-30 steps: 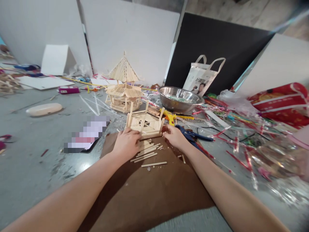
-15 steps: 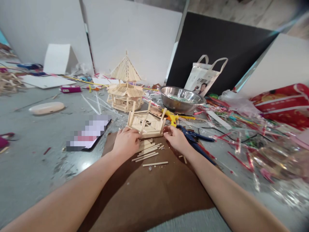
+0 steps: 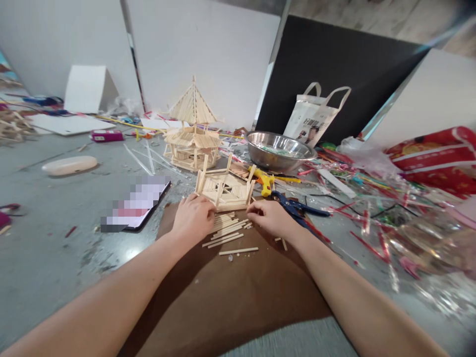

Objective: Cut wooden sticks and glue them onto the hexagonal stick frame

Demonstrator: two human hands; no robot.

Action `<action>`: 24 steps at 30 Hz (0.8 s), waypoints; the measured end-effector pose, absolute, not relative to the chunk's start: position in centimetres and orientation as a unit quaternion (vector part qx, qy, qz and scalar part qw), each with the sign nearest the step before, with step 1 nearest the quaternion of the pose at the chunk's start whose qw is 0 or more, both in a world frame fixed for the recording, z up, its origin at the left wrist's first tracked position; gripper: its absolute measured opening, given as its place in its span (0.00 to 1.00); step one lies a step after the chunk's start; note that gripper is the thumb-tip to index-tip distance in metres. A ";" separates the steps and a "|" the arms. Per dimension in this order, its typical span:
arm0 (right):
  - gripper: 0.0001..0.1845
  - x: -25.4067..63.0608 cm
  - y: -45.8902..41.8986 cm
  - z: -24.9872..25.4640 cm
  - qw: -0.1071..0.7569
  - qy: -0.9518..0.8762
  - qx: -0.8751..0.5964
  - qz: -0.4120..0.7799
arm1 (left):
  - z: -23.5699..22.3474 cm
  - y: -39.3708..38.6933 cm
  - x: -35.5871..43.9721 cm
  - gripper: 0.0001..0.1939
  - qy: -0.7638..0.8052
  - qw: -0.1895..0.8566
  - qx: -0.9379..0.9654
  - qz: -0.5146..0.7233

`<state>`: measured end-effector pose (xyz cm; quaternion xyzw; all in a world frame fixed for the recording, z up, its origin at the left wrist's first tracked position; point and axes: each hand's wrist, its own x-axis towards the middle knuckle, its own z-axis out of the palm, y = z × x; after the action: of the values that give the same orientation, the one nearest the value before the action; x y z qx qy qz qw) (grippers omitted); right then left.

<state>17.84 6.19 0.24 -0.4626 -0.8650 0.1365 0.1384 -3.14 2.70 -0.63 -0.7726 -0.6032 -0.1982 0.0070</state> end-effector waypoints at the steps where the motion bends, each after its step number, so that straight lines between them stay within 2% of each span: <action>1: 0.09 17.7 6.0 0.4 0.118 -0.874 -0.449 0.141 | -0.5 2.6 -3.1 0.12 -0.602 0.011 -0.773 -0.201; 5: 0.08 17.5 5.7 0.7 0.064 -0.893 -0.425 0.137 | -0.3 2.3 -2.9 0.11 -0.585 0.023 -0.787 -0.197; 12: 0.07 18.1 6.1 0.9 0.018 -0.895 -0.423 0.140 | -0.2 1.3 -2.2 0.10 -0.517 0.000 -0.839 -0.170; 18: 0.07 18.0 6.2 1.0 -0.001 -0.897 -0.416 0.148 | -0.7 1.1 -1.9 0.10 -0.461 -0.019 -0.876 -0.144; 24: 0.11 18.5 6.5 2.6 0.022 -0.897 -0.415 0.151 | -0.8 1.2 -1.9 0.10 -0.463 -0.034 -0.873 -0.147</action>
<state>18.46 6.54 2.60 -0.4147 -0.8972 0.1507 0.0215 -1.93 1.21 -0.83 -0.8735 -0.4630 -0.1469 -0.0338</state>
